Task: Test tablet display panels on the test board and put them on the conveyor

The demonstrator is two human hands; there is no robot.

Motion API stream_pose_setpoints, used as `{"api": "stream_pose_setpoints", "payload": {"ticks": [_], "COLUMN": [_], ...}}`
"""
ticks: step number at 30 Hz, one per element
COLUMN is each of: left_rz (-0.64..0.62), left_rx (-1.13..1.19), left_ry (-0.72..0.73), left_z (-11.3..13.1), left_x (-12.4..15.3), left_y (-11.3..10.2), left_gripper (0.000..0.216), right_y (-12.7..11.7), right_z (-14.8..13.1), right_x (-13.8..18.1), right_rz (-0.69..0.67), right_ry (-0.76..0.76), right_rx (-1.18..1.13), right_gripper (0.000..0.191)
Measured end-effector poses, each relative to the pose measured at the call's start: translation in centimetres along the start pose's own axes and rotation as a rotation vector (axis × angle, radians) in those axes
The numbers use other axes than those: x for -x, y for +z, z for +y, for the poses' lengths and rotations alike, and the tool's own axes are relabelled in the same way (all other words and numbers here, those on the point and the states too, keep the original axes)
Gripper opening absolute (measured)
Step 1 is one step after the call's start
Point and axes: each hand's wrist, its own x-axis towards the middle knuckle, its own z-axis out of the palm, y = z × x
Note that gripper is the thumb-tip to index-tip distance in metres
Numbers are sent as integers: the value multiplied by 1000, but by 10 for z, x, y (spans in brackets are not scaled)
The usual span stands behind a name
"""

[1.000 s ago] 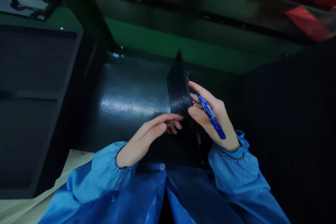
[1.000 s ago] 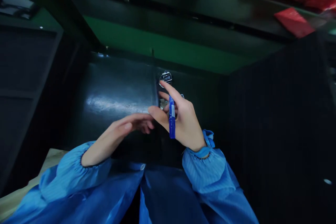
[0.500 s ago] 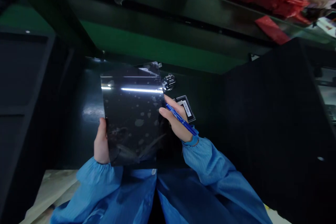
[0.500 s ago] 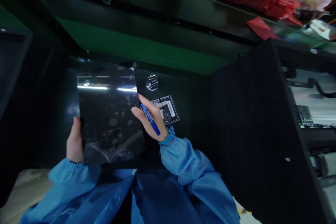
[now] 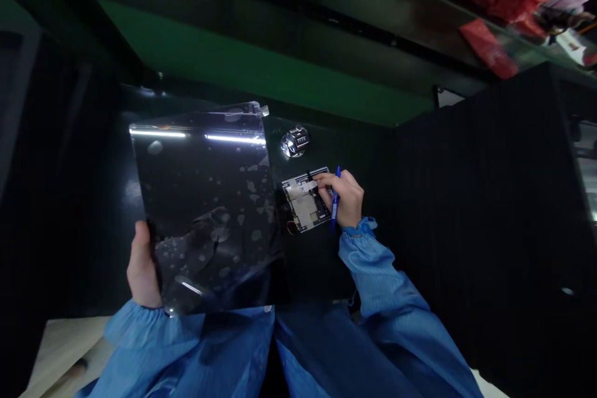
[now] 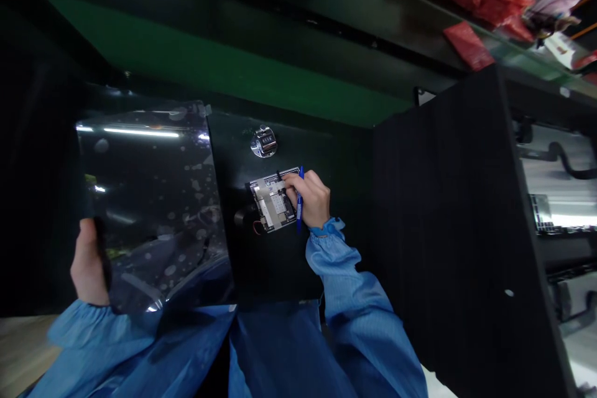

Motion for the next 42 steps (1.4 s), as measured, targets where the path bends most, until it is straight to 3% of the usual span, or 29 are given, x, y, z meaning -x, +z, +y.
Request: {"api": "stream_pose_setpoints", "payload": {"ticks": [3,6,11,17,20,23,25,28,30,36,42], "left_rz": [155,131,230,186,145,77,62,27,-27,-112,-161], "left_rx": [-16,41,341,474,480,531,551,517,492,498,505], "left_ry": [127,147,11,-151,-155,-146,-159,-160,-180,-218,-158], "left_z": [-5,-2,19,25,23,19,16,10,6,-2,-6], "left_x": [-3,2,23,25,23,24,24,24,26,35,38], "left_y": [-7,-4,23,31,26,24,25,28,31,37,38], "left_gripper": [45,32,16,35,35,33,28,21,25,38,39], "right_y": [0,0,0,-3,-4,-3,-2,0,3,13,18], "right_z": [0,2,0,-2,-6,-28,-51,-83,-94,-96,-100], "right_x": [-1,-1,-2,-5,-6,-8,-9,-9,-8,-2,2], "right_rz": [-15,-13,-16,-94,-19,116,68,-150,-225,-133,-143], "right_ry": [-35,-58,-120,-166,-87,163,273,239,215,280,278], "right_rx": [-8,-12,42,131,56,-188,-479,-858,-962,-865,-652], "right_gripper": [16,13,15,18,15,12,30,76,92,70,117]}}
